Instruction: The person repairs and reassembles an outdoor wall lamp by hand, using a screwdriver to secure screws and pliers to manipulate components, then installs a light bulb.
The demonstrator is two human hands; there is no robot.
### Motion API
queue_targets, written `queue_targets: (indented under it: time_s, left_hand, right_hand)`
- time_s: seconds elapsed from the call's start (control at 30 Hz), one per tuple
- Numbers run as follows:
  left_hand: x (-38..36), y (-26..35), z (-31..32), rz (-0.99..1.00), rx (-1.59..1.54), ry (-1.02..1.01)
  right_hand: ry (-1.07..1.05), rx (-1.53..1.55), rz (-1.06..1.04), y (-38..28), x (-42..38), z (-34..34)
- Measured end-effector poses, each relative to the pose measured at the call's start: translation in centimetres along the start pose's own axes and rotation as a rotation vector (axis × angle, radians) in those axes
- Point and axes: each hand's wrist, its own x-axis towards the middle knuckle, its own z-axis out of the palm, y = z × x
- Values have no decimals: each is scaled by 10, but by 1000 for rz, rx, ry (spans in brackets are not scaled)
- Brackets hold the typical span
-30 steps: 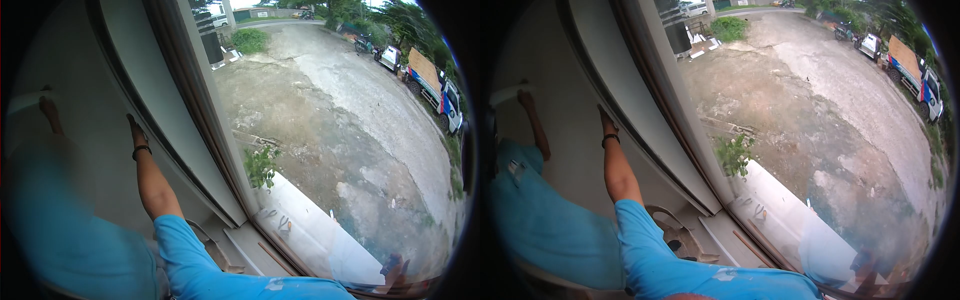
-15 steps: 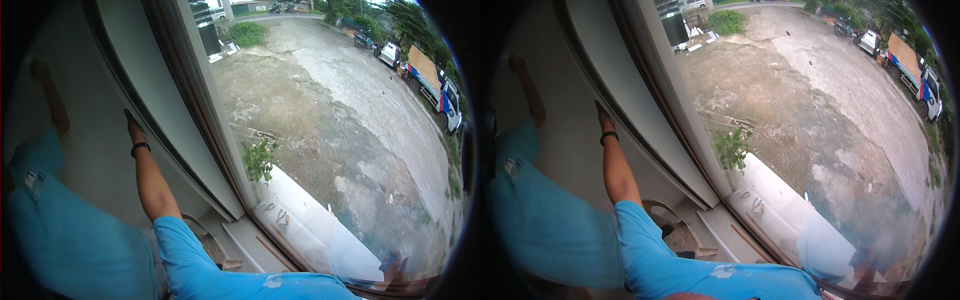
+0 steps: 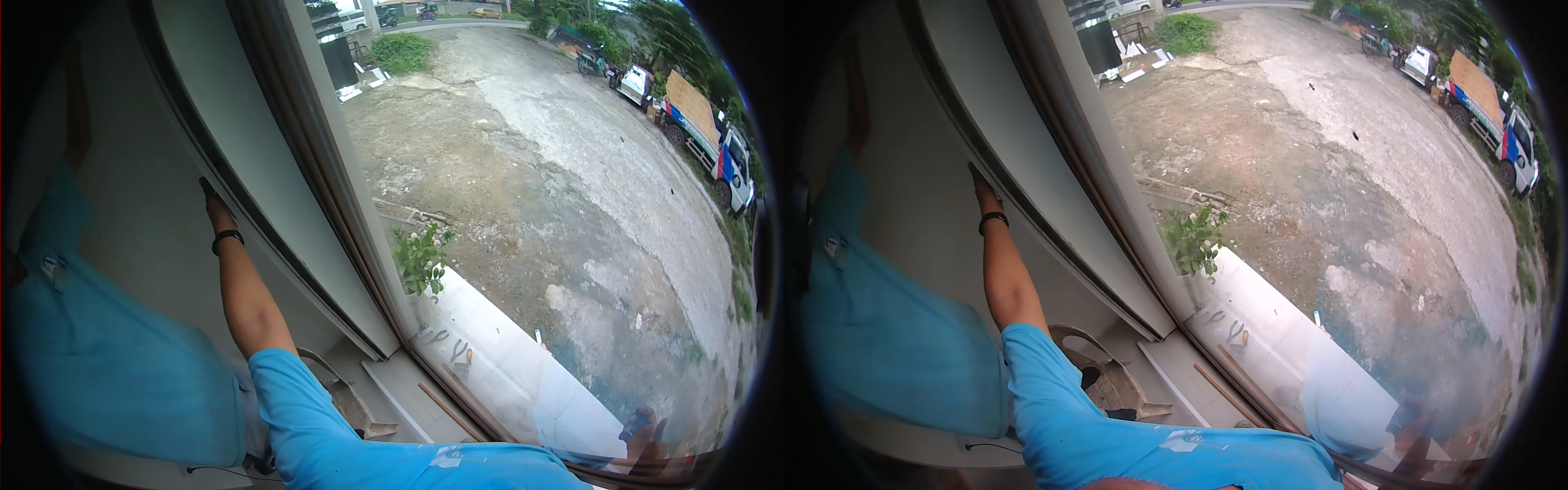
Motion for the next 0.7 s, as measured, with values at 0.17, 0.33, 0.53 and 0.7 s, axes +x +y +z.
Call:
queue_targets:
  time_s: [0.17, 0.33, 0.53, 0.7]
  left_hand:
    - [-14, 14, 2, -76, 36, 9]
    - [-45, 52, 13, -233, 52, 62]
    - [-128, 26, 12, 427, 56, 477]
    - [-321, 8, 57, 552, -304, -94]
  right_hand:
    - [-3, 9, 4, 4, 1, -3]
    - [6, 11, 3, 3, -4, -3]
    - [-4, 23, 9, -3, -13, -7]
    - [-52, 28, 39, -5, -24, -12]
